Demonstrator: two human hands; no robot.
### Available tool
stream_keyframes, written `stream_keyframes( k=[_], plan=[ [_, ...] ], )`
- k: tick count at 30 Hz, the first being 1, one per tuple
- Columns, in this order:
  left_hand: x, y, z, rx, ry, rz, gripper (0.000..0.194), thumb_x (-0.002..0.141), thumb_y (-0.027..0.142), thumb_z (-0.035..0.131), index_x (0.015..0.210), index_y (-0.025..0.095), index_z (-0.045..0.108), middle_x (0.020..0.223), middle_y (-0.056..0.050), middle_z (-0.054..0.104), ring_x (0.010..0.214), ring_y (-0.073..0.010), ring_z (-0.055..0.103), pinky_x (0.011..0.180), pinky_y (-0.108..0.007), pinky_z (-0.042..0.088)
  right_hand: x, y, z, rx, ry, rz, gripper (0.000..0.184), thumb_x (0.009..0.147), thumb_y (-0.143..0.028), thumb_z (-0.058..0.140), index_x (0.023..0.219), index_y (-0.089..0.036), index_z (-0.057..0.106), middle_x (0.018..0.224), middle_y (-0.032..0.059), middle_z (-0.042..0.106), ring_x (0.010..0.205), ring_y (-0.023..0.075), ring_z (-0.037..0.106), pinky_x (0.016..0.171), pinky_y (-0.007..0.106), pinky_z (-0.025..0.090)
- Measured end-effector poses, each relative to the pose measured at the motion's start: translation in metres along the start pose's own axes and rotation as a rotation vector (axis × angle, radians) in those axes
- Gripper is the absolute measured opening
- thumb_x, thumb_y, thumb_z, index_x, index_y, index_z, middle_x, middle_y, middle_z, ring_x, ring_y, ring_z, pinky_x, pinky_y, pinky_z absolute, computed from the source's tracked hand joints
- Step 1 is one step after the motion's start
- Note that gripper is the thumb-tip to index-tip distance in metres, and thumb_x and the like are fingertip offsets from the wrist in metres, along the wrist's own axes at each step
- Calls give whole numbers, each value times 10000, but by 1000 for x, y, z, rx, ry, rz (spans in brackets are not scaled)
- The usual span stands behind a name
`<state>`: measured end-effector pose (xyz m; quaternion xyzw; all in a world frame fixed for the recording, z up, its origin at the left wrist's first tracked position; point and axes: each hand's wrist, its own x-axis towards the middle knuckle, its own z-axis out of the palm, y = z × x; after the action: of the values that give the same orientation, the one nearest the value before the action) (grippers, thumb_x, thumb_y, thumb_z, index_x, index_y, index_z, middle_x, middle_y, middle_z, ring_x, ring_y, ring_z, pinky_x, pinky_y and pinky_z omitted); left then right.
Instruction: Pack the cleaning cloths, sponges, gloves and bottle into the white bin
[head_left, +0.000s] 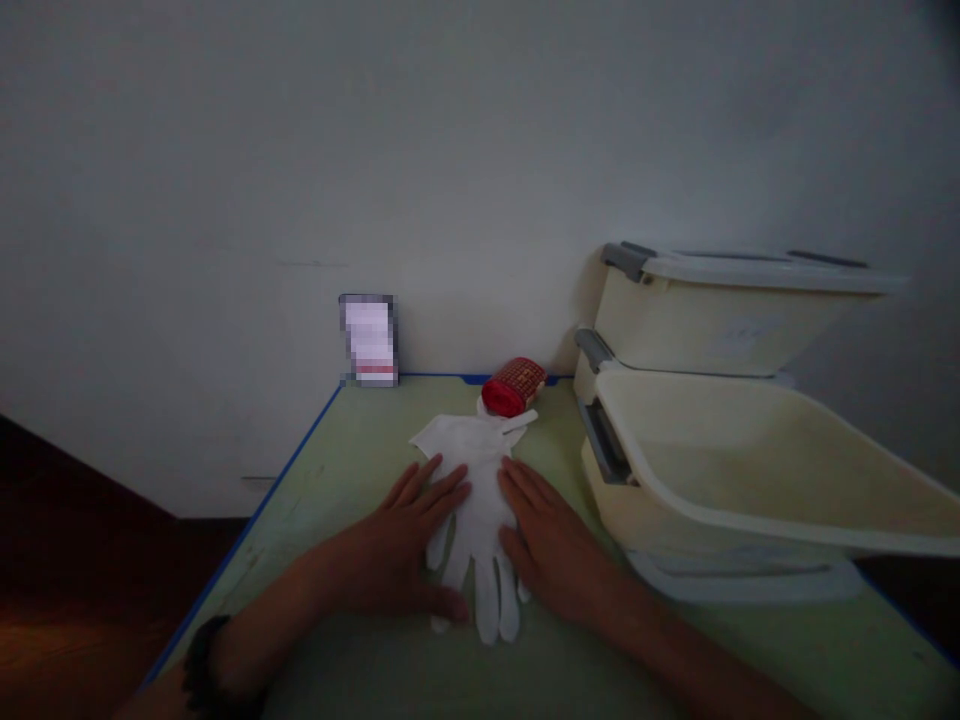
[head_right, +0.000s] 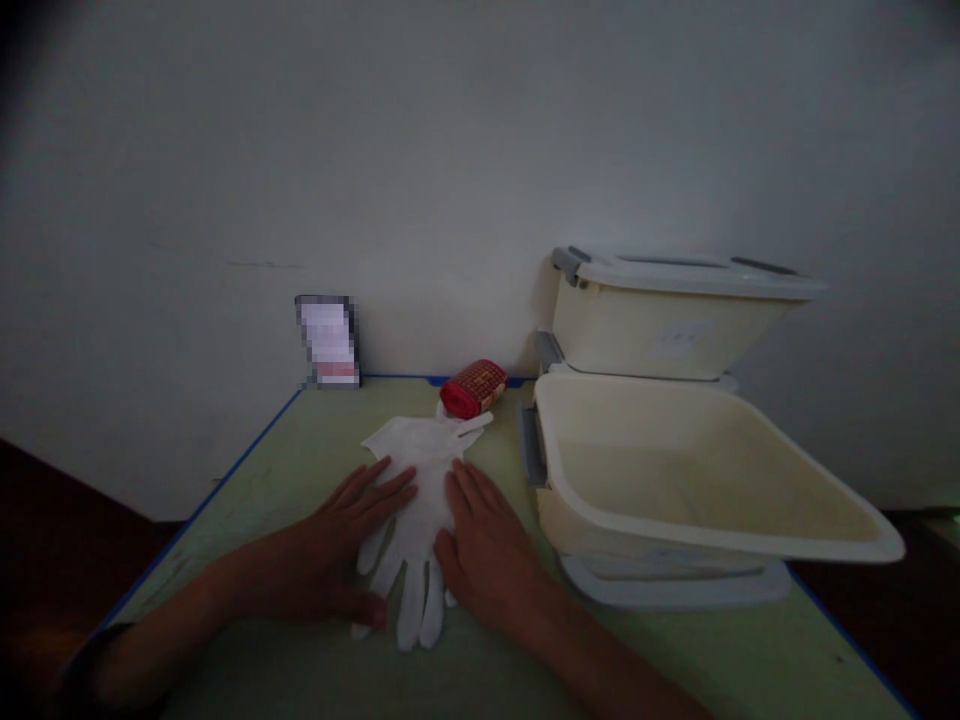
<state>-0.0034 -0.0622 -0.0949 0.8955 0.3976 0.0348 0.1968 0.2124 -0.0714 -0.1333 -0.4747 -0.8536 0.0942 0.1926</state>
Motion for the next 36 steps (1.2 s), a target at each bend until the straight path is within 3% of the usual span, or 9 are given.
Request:
stream_keyframes(
  k=[3, 5, 8, 14, 19, 24, 27, 30, 36],
  plan=[
    [5, 4, -5, -29, 152, 20, 447, 779, 502, 489, 1111, 211, 560, 1197, -104, 547, 1272, -305, 262, 1032, -519, 195, 3, -2, -11, 76, 14, 16, 349, 844, -223, 393, 1133, -79, 528, 1316, 157, 430, 1244, 217, 343, 1028, 405, 305],
    [9, 5, -4, -34, 267, 20, 268, 862, 344, 408, 955, 201, 614, 1016, -88, 614, 1169, -253, 397, 1008, -463, 287, 5, -3, -16, 153, 30, 39, 276, 866, -226, 366, 966, -108, 594, 1234, 146, 508, 1183, 194, 418, 1007, 370, 337],
    [14, 1, 3, 11, 315, 34, 278, 876, 260, 376, 1066, 191, 567, 1109, -95, 568, 1137, -235, 412, 986, -436, 336, 5, -4, -13, 201, 57, 57, 272, 877, -236, 352, 961, -125, 585, 1201, 134, 527, 1153, 187, 444, 991, 360, 355],
    [12, -7, 17, 79, 192, -3, 442, 875, 310, 387, 1305, 217, 347, 1353, -74, 390, 1275, -262, 237, 1022, -478, 284, -1, 0, 6, 45, 100, 92, 500, 847, -313, 413, 1274, -58, 363, 1314, 194, 401, 1225, 276, 342, 992, 467, 331],
    [14, -10, 17, -51, 263, 6, 284, 814, 292, 497, 1080, 191, 502, 1237, -84, 483, 1238, -236, 295, 1017, -433, 302, 1, 0, 0, 127, 105, 54, 257, 806, -233, 473, 1035, -122, 512, 1154, 150, 505, 1119, 244, 426, 958, 426, 363],
    [19, -8, 17, -194, 311, -18, 107, 748, 214, 560, 839, 196, 506, 1068, -63, 568, 1167, -215, 378, 959, -387, 360, 6, -1, -5, 365, 164, 99, 88, 762, -121, 461, 812, -190, 442, 906, 65, 545, 877, 184, 512, 776, 349, 441],
    [18, -4, 16, -257, 344, -106, 261, 716, 206, 582, 962, 195, 496, 1027, -64, 575, 1045, -208, 483, 893, -368, 409, 7, -3, -5, 528, 135, 144, 124, 762, -96, 425, 833, -198, 426, 786, 15, 532, 708, 142, 520, 646, 285, 440],
    [17, 0, 14, -363, 343, -150, 444, 729, 291, 593, 1132, 200, 431, 1020, -61, 579, 942, -189, 545, 832, -333, 440, 6, -4, -3, 638, 148, 140, 240, 757, -86, 430, 969, -197, 431, 849, 20, 535, 749, 133, 530, 685, 279, 439],
    [18, 3, 9, -452, 431, -147, 162, 785, 304, 543, 904, 201, 578, 855, -4, 609, 802, -139, 562, 745, -259, 438, 6, -3, -2, 557, 177, 164, 336, 765, -188, 524, 1090, -199, 438, 972, 54, 526, 885, 173, 504, 776, 322, 414]
  ],
)
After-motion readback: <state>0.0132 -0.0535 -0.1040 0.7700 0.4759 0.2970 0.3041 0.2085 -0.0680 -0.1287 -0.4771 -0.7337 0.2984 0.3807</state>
